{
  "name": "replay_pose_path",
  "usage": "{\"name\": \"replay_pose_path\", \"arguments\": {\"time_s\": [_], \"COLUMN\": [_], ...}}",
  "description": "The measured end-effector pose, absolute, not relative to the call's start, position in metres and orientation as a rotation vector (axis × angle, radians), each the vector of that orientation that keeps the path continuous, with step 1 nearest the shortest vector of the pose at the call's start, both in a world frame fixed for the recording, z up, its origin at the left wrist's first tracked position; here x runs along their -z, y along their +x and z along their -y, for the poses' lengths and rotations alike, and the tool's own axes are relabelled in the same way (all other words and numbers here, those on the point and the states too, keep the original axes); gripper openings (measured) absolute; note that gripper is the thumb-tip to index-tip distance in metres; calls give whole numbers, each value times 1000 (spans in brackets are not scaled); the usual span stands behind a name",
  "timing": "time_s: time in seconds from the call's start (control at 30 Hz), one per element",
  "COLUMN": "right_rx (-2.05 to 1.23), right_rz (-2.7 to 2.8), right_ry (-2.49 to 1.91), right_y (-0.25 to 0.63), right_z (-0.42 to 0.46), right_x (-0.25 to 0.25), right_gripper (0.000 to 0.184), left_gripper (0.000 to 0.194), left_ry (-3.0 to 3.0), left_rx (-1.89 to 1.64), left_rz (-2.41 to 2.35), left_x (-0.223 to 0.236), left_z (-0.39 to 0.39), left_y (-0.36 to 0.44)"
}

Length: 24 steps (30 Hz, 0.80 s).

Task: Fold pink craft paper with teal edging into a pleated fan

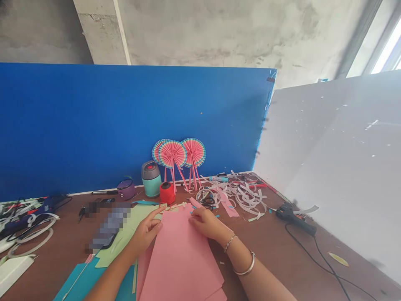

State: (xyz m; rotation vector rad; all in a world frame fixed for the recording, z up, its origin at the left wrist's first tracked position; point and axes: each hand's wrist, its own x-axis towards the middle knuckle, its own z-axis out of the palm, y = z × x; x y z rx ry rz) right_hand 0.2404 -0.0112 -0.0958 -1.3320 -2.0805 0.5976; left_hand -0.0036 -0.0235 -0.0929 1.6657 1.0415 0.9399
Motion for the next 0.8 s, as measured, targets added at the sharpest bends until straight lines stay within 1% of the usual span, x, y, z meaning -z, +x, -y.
{"name": "replay_pose_path", "arguments": {"time_s": [0.07,0.2,0.33,0.43,0.47,0.53,0.6,0.67,0.77,0.8], "right_rx": [-641,-649,-538,-591,-643,-757,-850,-923,-1040,-1091], "right_rz": [2019,1701,1272,952,869,749,695,700,779,813], "right_ry": [-1333,-1313,-1308,-1242,-1211,-1159,-1128,-1110,-1095,-1096], "right_y": [240,243,253,258,260,262,262,261,258,257], "right_z": [11,4,-2,-2,-2,-2,-4,-5,-4,-3], "right_x": [94,93,94,93,93,93,93,92,89,88], "right_gripper": [22,21,20,22,23,22,20,18,18,18], "left_gripper": [55,53,48,47,48,58,64,57,37,35], "left_ry": [1624,1615,1698,1765,1813,1946,2082,2146,2095,2066], "left_rx": [-964,-983,-888,-769,-707,-560,-441,-379,-334,-349], "left_rz": [-1058,-1155,-1254,-1374,-1403,-1409,-1337,-1298,-1326,-1321], "left_x": [94,101,104,98,96,90,86,84,81,81], "left_z": [23,19,19,25,27,34,40,44,47,47], "left_y": [-3,-3,-2,0,1,3,5,6,8,8]}}
